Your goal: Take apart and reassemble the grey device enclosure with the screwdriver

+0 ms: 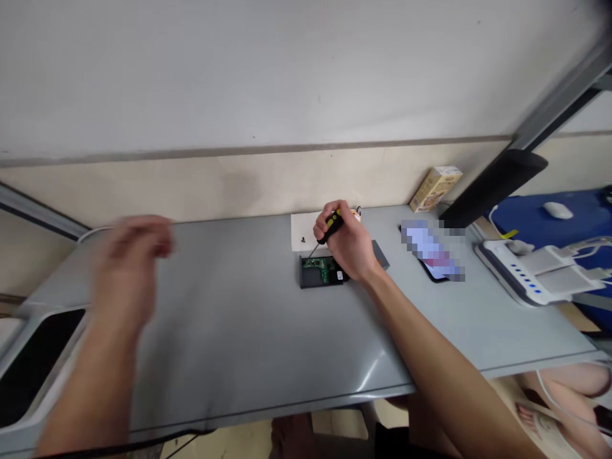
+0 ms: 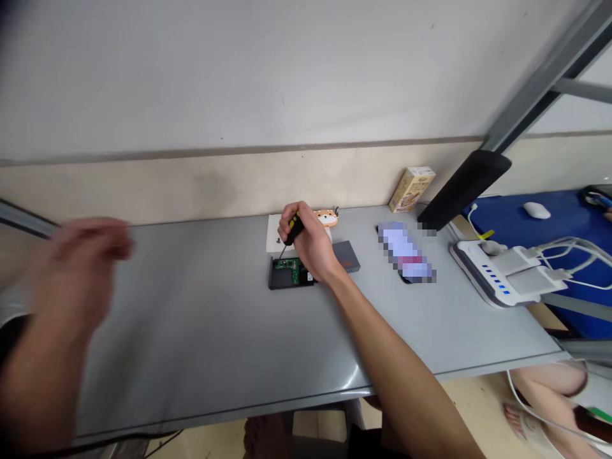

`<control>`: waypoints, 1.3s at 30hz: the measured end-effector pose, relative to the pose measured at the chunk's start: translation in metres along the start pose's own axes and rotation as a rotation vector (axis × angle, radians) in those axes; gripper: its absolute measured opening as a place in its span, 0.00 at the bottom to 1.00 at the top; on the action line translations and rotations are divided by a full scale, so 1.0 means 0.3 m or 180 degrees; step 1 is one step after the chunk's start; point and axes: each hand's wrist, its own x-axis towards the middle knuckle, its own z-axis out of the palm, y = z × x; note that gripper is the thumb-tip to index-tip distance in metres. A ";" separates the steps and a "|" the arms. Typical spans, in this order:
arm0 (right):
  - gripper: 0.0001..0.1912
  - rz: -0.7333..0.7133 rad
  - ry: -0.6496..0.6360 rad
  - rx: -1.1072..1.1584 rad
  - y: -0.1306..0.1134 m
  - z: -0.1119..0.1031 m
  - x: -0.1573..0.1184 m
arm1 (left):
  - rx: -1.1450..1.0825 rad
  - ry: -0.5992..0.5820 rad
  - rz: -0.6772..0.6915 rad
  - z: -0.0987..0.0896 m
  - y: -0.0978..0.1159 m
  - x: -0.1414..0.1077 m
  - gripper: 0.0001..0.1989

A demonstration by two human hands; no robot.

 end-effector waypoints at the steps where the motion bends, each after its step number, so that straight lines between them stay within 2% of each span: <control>1: 0.23 -0.0007 0.0057 -0.0008 -0.004 -0.002 0.000 | -0.0241 0.0186 0.0134 0.031 0.005 0.109 0.31; 3: 0.22 -0.0023 0.0128 -0.0002 -0.010 -0.010 0.002 | -0.0771 0.0302 0.0534 0.123 0.038 0.269 0.22; 5: 0.21 -0.0025 0.0164 0.0024 -0.011 -0.020 0.005 | -0.1051 0.0035 0.0958 0.223 0.089 0.339 0.17; 7: 0.20 -0.0013 0.0171 0.0052 -0.008 -0.029 0.009 | -0.1144 -0.0049 0.1033 0.301 0.135 0.341 0.16; 10: 0.19 -0.0011 0.0159 0.0121 0.000 -0.035 0.013 | -0.1219 -0.0067 0.0988 0.362 0.167 0.305 0.15; 19: 0.19 0.0007 0.0232 0.0047 0.007 -0.033 0.012 | -0.0870 -0.0127 0.1437 0.382 0.148 0.299 0.14; 39: 0.16 0.0156 0.0058 0.0767 0.011 -0.031 0.010 | -0.0456 -0.0041 0.1677 0.396 0.150 0.285 0.14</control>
